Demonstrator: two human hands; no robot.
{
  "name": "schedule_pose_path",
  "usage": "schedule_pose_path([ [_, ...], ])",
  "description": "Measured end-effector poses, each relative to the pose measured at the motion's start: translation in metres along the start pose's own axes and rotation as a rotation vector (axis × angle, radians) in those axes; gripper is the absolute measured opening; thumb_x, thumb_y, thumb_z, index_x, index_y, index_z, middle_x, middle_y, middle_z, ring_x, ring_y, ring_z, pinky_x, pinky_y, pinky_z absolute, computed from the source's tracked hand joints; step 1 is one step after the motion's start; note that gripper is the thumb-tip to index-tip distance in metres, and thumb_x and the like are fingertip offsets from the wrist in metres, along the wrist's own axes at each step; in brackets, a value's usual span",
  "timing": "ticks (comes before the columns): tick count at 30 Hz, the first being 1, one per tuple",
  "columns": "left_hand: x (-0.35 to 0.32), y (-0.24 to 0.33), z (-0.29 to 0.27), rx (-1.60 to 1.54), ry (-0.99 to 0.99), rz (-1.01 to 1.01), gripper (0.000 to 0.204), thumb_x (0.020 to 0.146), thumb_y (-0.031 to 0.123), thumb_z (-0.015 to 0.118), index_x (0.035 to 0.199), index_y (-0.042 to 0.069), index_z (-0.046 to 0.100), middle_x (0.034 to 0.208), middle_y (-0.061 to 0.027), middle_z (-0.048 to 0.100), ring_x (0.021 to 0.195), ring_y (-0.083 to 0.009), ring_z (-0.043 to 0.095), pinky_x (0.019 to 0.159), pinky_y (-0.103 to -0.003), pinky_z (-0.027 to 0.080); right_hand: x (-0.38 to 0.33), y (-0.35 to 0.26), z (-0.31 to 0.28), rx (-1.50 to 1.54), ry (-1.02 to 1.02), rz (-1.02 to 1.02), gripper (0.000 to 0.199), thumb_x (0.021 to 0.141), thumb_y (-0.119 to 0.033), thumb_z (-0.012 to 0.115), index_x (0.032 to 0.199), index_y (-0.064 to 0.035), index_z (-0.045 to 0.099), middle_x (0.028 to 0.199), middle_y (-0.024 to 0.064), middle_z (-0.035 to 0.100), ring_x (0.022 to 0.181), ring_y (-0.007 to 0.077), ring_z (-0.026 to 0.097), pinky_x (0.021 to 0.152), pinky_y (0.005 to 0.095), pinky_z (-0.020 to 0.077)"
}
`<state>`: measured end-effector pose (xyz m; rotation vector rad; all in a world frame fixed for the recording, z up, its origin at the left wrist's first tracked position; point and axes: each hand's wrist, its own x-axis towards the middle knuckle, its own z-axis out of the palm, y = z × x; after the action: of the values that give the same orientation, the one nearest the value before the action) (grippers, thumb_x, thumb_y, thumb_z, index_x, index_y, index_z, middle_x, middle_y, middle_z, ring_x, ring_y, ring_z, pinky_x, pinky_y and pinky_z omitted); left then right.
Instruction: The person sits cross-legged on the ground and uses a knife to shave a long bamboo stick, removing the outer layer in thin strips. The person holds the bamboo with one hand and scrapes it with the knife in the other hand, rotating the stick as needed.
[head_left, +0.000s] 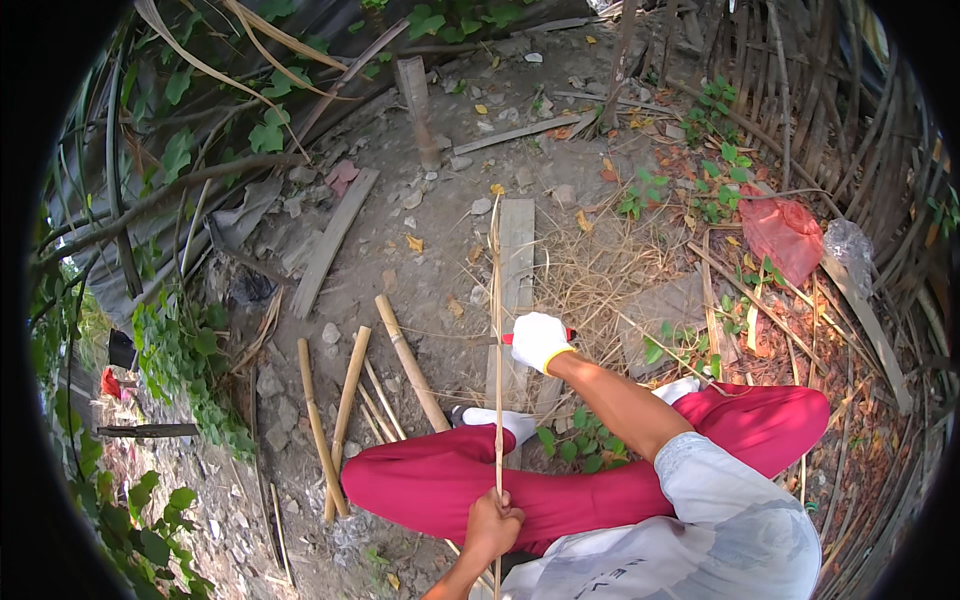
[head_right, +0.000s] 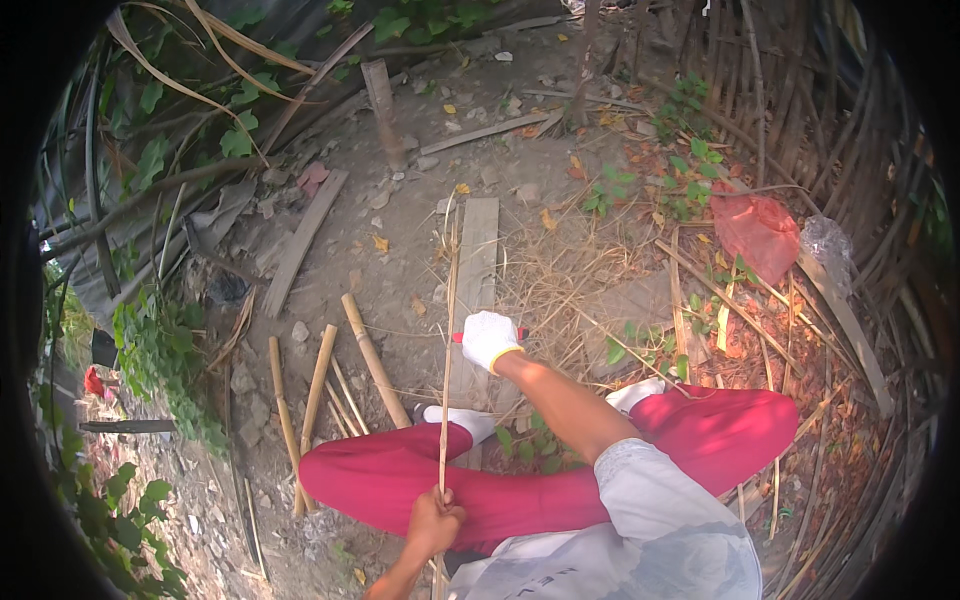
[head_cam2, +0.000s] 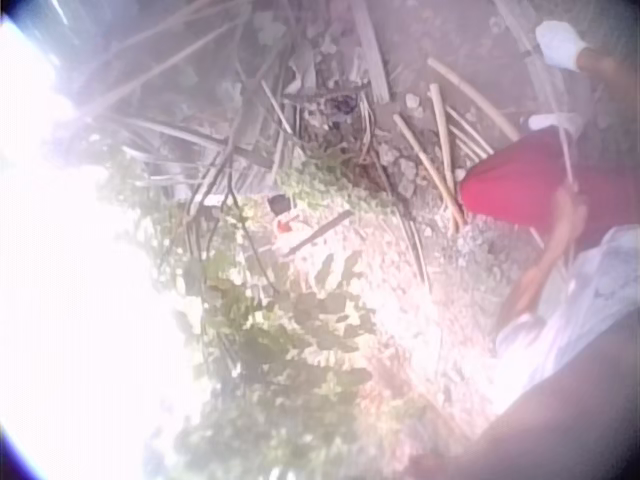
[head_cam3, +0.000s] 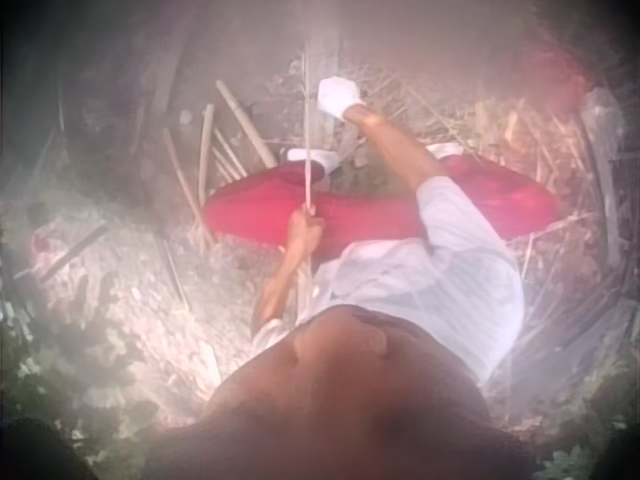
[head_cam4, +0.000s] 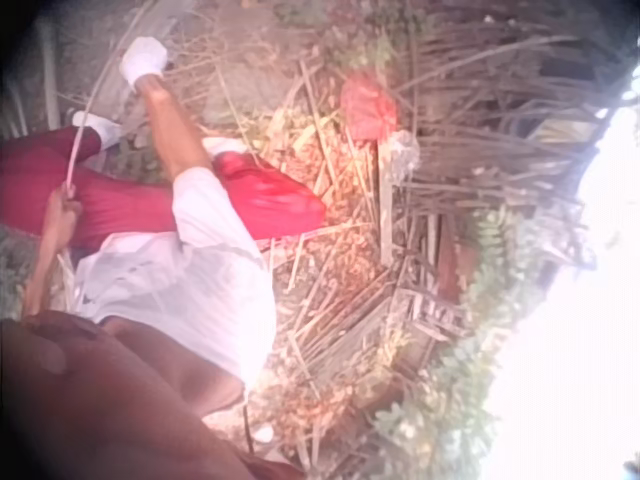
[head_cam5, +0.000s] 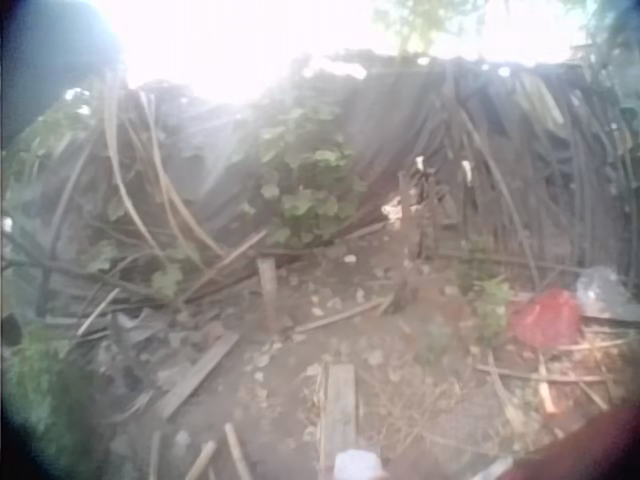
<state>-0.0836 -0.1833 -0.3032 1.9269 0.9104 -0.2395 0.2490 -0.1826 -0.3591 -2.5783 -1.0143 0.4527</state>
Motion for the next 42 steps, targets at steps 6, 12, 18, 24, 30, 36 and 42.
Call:
schedule_pose_path([
  [6,-0.028,0.005,-0.008,0.051,-0.084,0.026,0.016,0.077,0.011,0.065,0.081,0.003,0.051,0.059,-0.0134,0.053,0.057,-0.0288,0.056,0.060,-0.039,0.046,0.028,0.042,0.003,-0.003,0.113,0.132,0.028,0.088,-0.023,0.061,0.094,-0.0016,0.077,0.096,0.0246,0.074,0.092,0.0393,0.074,0.079,0.0480,0.0586],
  [12,-0.043,0.017,-0.024,0.124,-0.154,-0.011,0.017,0.078,0.013,0.066,0.083,0.002,0.054,0.058,-0.0130,0.056,0.053,-0.0289,0.057,0.058,-0.041,0.048,0.036,0.075,-0.015,-0.108,0.192,0.133,0.027,0.088,-0.023,0.061,0.094,-0.0029,0.078,0.097,0.0247,0.074,0.092,0.0400,0.073,0.080,0.0477,0.0584],
  [18,-0.082,-0.057,-0.016,0.046,-0.179,0.185,0.012,0.078,0.005,0.063,0.088,-0.001,0.061,0.063,-0.0103,0.056,0.056,-0.0192,0.051,0.053,-0.041,0.043,0.038,0.137,-0.044,-0.174,0.262,0.199,0.025,0.086,-0.021,0.062,0.093,-0.0026,0.077,0.096,0.0233,0.074,0.093,0.0378,0.074,0.080,0.0452,0.0586],
  [24,-0.075,-0.072,-0.007,-0.032,-0.216,0.148,0.015,0.081,0.007,0.063,0.094,0.000,0.060,0.066,-0.0116,0.056,0.062,-0.0239,0.051,0.059,-0.043,0.045,0.048,0.150,-0.033,-0.010,0.000,0.350,0.031,0.080,-0.020,0.063,0.099,0.0000,0.077,0.100,0.0241,0.074,0.098,0.0397,0.072,0.082,0.0437,0.0574],
  [30,-0.078,-0.054,-0.023,-0.144,-0.159,0.070,0.017,0.089,0.002,0.059,0.105,-0.001,0.064,0.075,-0.0016,0.062,0.069,-0.0145,0.059,0.064,-0.034,0.051,0.043,0.158,-0.053,0.560,-0.395,0.258,0.036,0.075,-0.035,0.075,0.085,-0.0009,0.074,0.075,0.0078,0.067,0.066,0.0209,0.059,0.062,0.0393,0.0475],
  [36,-0.070,-0.024,-0.044,0.032,-0.056,-0.049,0.019,0.080,0.009,0.070,0.074,0.005,0.053,0.058,-0.0018,0.051,0.057,-0.0085,0.046,0.055,-0.030,0.043,0.026,0.154,-0.046,0.227,0.243,0.133,0.042,0.075,-0.039,0.074,0.080,0.0018,0.069,0.073,0.0171,0.066,0.065,0.0285,0.060,0.065,0.0425,0.0487],
  [42,-0.053,-0.008,-0.031,0.147,0.078,0.027,0.022,0.081,0.018,0.074,0.081,0.001,0.059,0.056,-0.0090,0.058,0.050,-0.0197,0.056,0.055,-0.037,0.047,-0.032,0.088,-0.054,0.270,0.030,-0.016,0.043,0.076,-0.044,0.069,0.076,-0.0012,0.067,0.076,0.0250,0.066,0.077,0.0437,0.065,0.072,0.0480,0.0518],
])
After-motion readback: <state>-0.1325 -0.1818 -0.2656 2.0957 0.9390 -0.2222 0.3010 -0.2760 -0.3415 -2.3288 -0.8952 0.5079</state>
